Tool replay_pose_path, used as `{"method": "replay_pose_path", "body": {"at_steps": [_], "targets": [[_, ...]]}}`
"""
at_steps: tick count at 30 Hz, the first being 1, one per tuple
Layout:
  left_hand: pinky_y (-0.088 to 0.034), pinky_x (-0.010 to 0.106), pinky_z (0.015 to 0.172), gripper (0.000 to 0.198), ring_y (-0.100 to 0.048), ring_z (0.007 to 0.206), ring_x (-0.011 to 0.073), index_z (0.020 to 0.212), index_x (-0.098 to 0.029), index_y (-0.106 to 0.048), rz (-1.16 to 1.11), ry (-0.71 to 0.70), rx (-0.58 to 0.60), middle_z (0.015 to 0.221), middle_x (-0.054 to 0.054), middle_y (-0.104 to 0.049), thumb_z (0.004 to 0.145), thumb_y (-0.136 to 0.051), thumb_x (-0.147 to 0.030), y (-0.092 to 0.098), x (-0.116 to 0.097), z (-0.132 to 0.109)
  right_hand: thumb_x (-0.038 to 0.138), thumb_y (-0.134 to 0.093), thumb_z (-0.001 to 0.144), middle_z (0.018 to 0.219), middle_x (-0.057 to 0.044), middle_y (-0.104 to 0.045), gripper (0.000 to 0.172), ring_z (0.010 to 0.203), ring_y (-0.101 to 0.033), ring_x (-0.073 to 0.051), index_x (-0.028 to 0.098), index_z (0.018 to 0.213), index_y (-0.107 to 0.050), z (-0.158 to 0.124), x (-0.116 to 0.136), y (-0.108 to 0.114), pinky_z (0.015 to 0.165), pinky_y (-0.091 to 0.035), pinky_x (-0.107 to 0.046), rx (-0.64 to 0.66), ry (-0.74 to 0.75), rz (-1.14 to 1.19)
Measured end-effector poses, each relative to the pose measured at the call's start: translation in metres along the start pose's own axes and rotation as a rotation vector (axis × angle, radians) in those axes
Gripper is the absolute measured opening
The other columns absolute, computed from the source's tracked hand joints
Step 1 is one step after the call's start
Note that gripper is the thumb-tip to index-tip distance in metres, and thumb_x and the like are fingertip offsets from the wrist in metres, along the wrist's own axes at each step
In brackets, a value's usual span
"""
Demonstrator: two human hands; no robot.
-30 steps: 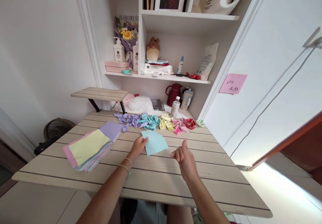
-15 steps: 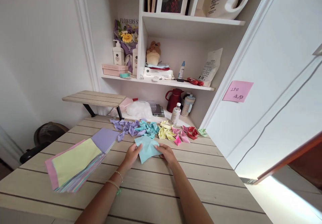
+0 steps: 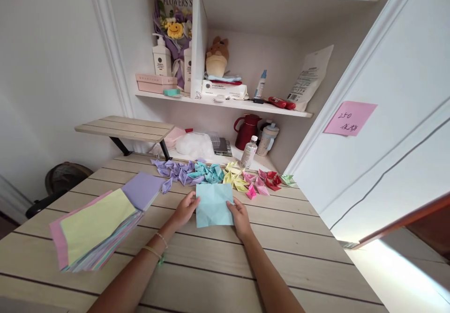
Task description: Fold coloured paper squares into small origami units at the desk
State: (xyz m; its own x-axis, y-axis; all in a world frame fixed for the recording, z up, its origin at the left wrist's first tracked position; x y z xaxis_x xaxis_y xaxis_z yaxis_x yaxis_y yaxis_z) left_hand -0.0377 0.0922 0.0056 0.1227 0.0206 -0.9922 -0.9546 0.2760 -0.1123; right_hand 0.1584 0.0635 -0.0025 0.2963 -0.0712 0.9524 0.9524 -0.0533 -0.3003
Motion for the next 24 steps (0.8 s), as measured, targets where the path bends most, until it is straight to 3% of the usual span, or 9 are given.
{"method": "replay_pose_path", "body": {"at_steps": [4,7,10,14,18,22,24], "targets": [[-0.044,0.025,0.069,0.037,-0.06,0.071,0.0157,0.094,-0.016,-0.059,-0.059,0.032,0.041,0.074,0.002,-0.065,0.067,-0.07,-0.038,0.0,-0.004,-0.002,0.038,-0.072,0.06,0.076,-0.003,-0.068,0.032,0.065,-0.058,-0.018,0.018,0.085,-0.068,-0.002,0.0,0.009,0.061,-0.045,-0.027,-0.006,-0.036,0.126],[-0.043,0.022,0.061,0.032,-0.058,0.062,0.0131,0.087,-0.017,-0.06,-0.117,0.078,-0.022,0.069,-0.001,-0.063,0.066,-0.069,-0.04,0.004,-0.003,-0.001,0.033,-0.07,0.06,0.066,-0.002,-0.063,0.022,0.056,-0.053,-0.014,0.017,0.075,-0.068,0.0,-0.001,0.011,0.052,-0.04,-0.023,0.054,-0.066,0.101],[-0.043,0.023,0.057,0.043,-0.059,0.065,0.0154,0.103,-0.021,-0.058,-0.222,0.096,-0.052,0.078,0.001,-0.065,0.07,-0.063,-0.047,0.006,-0.001,0.002,0.037,-0.068,0.064,0.062,-0.001,-0.06,0.022,0.051,-0.048,-0.012,0.017,0.073,-0.068,0.003,0.0,0.01,0.047,-0.036,-0.021,0.095,-0.085,0.02],[-0.046,0.027,0.059,0.054,-0.063,0.078,0.0209,0.11,-0.021,-0.057,-0.229,0.137,-0.067,0.095,0.006,-0.067,0.07,-0.06,-0.056,0.006,0.004,0.005,0.043,-0.067,0.066,0.069,-0.003,-0.063,0.029,0.056,-0.051,-0.014,0.019,0.082,-0.07,0.003,0.002,0.002,0.05,-0.038,-0.023,0.162,-0.082,-0.108],[-0.045,0.023,0.053,0.061,-0.063,0.067,0.0179,0.113,-0.02,-0.054,-0.11,0.172,-0.178,0.081,0.004,-0.067,0.06,-0.075,-0.041,0.008,0.006,0.006,0.032,-0.066,0.067,0.091,-0.005,-0.068,0.033,0.073,-0.058,-0.018,0.022,0.098,-0.069,-0.001,0.002,-0.006,0.062,-0.044,-0.026,0.3,-0.032,-0.205],[-0.049,0.026,0.06,0.064,-0.064,0.069,0.0171,0.114,-0.019,-0.05,-0.233,0.133,-0.348,0.083,0.003,-0.067,0.058,-0.078,-0.034,0.012,0.002,0.005,0.021,-0.056,0.073,0.107,-0.004,-0.066,0.042,0.087,-0.06,-0.021,0.025,0.114,-0.063,-0.006,0.002,-0.012,0.077,-0.047,-0.032,0.422,0.042,-0.387],[-0.051,0.029,0.067,0.068,-0.065,0.075,0.0183,0.118,-0.019,-0.045,-0.303,0.109,-0.37,0.086,0.005,-0.068,0.06,-0.077,-0.034,0.012,0.001,0.005,0.019,-0.051,0.076,0.114,-0.004,-0.063,0.047,0.097,-0.059,-0.022,0.026,0.122,-0.058,-0.007,0.006,-0.014,0.085,-0.045,-0.035,0.44,0.114,-0.48]]}}
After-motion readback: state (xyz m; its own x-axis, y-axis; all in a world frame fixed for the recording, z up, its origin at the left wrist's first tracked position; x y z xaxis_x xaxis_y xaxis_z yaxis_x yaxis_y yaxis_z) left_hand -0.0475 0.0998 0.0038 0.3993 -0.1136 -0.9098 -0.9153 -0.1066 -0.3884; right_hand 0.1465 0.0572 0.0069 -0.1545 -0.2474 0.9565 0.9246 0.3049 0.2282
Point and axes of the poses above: each hand's wrist, its own z-axis towards the middle knuckle, its own y-axis out of the back of the hand, x = y × z, the point moved 3 cm from there along z, towards the middle knuckle
